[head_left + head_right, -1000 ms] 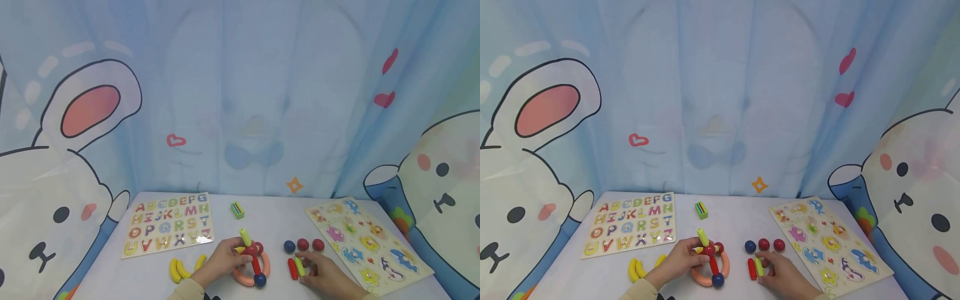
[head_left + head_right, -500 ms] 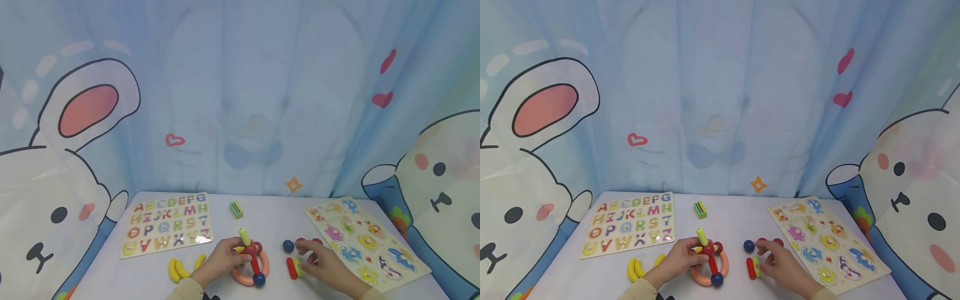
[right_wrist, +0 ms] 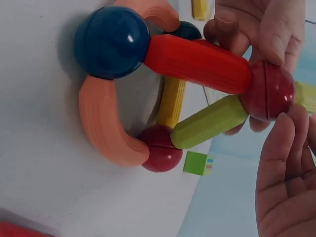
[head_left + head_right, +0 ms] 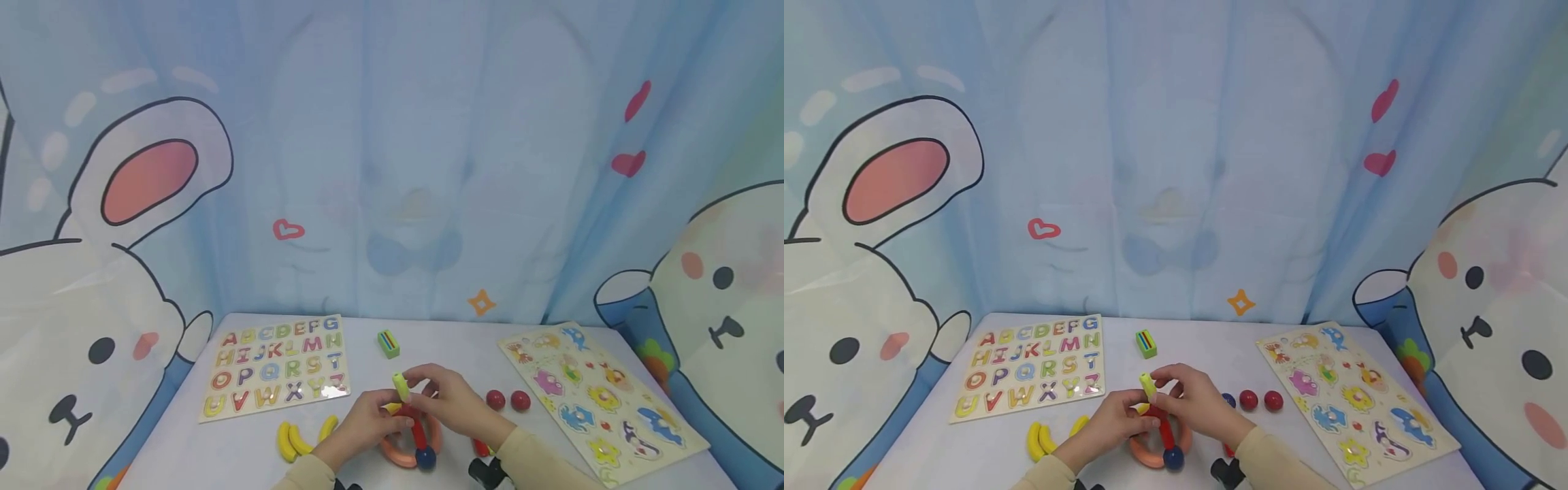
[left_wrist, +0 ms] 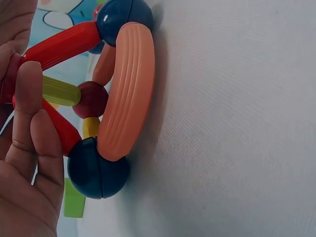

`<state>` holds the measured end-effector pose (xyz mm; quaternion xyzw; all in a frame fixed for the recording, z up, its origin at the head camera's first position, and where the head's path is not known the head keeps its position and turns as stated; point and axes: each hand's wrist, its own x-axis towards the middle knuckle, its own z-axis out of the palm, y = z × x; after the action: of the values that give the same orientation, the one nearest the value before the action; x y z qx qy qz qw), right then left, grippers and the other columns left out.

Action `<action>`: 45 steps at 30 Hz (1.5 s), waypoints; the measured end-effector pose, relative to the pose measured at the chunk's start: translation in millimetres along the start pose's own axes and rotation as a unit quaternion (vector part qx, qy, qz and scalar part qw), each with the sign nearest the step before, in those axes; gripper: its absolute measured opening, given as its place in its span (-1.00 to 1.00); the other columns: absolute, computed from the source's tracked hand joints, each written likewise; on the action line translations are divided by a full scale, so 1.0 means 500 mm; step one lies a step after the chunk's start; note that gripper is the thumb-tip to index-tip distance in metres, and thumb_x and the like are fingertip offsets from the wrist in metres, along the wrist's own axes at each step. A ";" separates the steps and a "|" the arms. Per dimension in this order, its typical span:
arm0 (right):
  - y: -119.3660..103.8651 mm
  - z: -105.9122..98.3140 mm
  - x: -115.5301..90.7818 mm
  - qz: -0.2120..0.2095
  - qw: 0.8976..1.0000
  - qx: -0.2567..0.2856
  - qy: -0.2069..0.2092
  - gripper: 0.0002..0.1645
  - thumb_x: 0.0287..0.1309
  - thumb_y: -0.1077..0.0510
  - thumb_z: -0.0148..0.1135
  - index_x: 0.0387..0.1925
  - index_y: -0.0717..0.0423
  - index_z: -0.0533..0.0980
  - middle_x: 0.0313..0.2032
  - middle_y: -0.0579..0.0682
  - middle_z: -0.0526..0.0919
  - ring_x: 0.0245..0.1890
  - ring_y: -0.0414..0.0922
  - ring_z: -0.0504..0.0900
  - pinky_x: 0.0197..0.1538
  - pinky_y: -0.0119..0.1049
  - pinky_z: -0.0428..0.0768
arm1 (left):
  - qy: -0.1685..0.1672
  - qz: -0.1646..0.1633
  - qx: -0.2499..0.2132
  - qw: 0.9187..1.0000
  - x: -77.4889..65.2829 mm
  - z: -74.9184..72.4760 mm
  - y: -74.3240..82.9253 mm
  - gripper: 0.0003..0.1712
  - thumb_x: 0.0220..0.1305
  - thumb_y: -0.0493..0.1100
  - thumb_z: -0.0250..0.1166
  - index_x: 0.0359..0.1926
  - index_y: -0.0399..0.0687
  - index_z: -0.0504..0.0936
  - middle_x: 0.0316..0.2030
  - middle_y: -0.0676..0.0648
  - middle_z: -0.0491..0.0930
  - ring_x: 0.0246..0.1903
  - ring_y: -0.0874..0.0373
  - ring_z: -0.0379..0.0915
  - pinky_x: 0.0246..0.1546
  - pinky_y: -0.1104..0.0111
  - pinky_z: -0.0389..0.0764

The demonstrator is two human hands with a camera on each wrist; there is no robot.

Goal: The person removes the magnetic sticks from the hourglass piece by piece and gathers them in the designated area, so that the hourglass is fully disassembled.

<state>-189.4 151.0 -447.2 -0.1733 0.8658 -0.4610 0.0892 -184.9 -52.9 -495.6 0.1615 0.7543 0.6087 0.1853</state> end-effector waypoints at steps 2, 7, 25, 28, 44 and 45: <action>-0.003 0.007 0.005 -0.005 1.000 -0.009 0.003 -0.55 0.17 -0.03 0.43 0.06 0.00 0.57 -0.09 -0.12 0.64 -0.28 -0.14 0.60 -0.29 -0.33 0.65 | -0.001 0.004 -0.004 1.000 0.000 0.001 -0.001 -0.61 0.20 -0.22 0.44 0.07 0.02 0.67 -0.40 -0.18 0.69 -0.50 -0.06 0.62 -0.60 0.48 0.46; -0.007 0.019 0.009 0.001 1.000 -0.016 0.002 -0.69 0.21 -0.03 0.40 -0.07 -0.04 0.58 -0.18 -0.17 0.64 -0.28 -0.16 0.59 -0.25 -0.32 0.63 | 0.007 0.008 -0.003 1.000 0.002 0.003 -0.006 -0.58 0.15 -0.22 0.48 0.07 0.03 0.68 -0.29 -0.04 0.70 -0.54 0.07 0.59 -0.56 0.45 0.54; 0.005 0.026 0.004 0.020 0.997 0.071 0.000 -0.69 0.34 0.05 0.26 0.01 0.13 0.54 -0.15 -0.04 0.65 -0.23 -0.11 0.65 -0.18 -0.26 0.70 | 0.026 -0.005 0.030 0.999 0.004 0.008 -0.009 -0.56 0.11 -0.17 0.52 0.06 0.06 0.69 -0.27 0.11 0.69 -0.57 0.14 0.57 -0.55 0.46 0.53; 0.007 0.025 0.005 0.023 0.994 0.103 0.010 -0.65 0.38 0.06 0.21 0.06 0.20 0.51 -0.13 0.01 0.65 -0.21 -0.09 0.66 -0.14 -0.24 0.70 | 0.030 -0.008 0.029 0.999 0.004 0.008 -0.009 -0.54 0.10 -0.18 0.52 0.07 0.08 0.69 -0.24 0.11 0.68 -0.57 0.15 0.56 -0.56 0.46 0.52; 0.120 -0.075 -0.096 0.108 0.988 0.085 0.066 -0.22 0.11 0.28 0.42 0.35 0.06 0.33 -0.11 0.07 0.57 -0.19 0.00 0.63 -0.16 -0.26 0.69 | 0.054 -0.021 0.132 0.990 0.010 0.005 -0.012 -0.55 -0.02 -0.01 0.60 -0.04 0.31 0.72 -0.21 0.22 0.61 -0.18 0.13 0.41 -0.25 0.25 0.50; 0.133 -0.084 -0.108 0.114 0.989 0.063 0.068 -0.21 0.07 0.28 0.45 0.33 0.08 0.35 -0.12 0.06 0.58 -0.21 -0.03 0.62 -0.17 -0.29 0.68 | 0.053 -0.027 0.135 0.989 0.010 0.004 -0.012 -0.54 -0.03 0.00 0.61 -0.04 0.31 0.72 -0.23 0.21 0.60 -0.20 0.12 0.41 -0.27 0.25 0.51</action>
<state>-167.1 238.4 -479.1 -0.0357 0.8532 -0.5119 0.0930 -188.4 -49.9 -502.2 0.1325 0.8422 0.5041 0.1381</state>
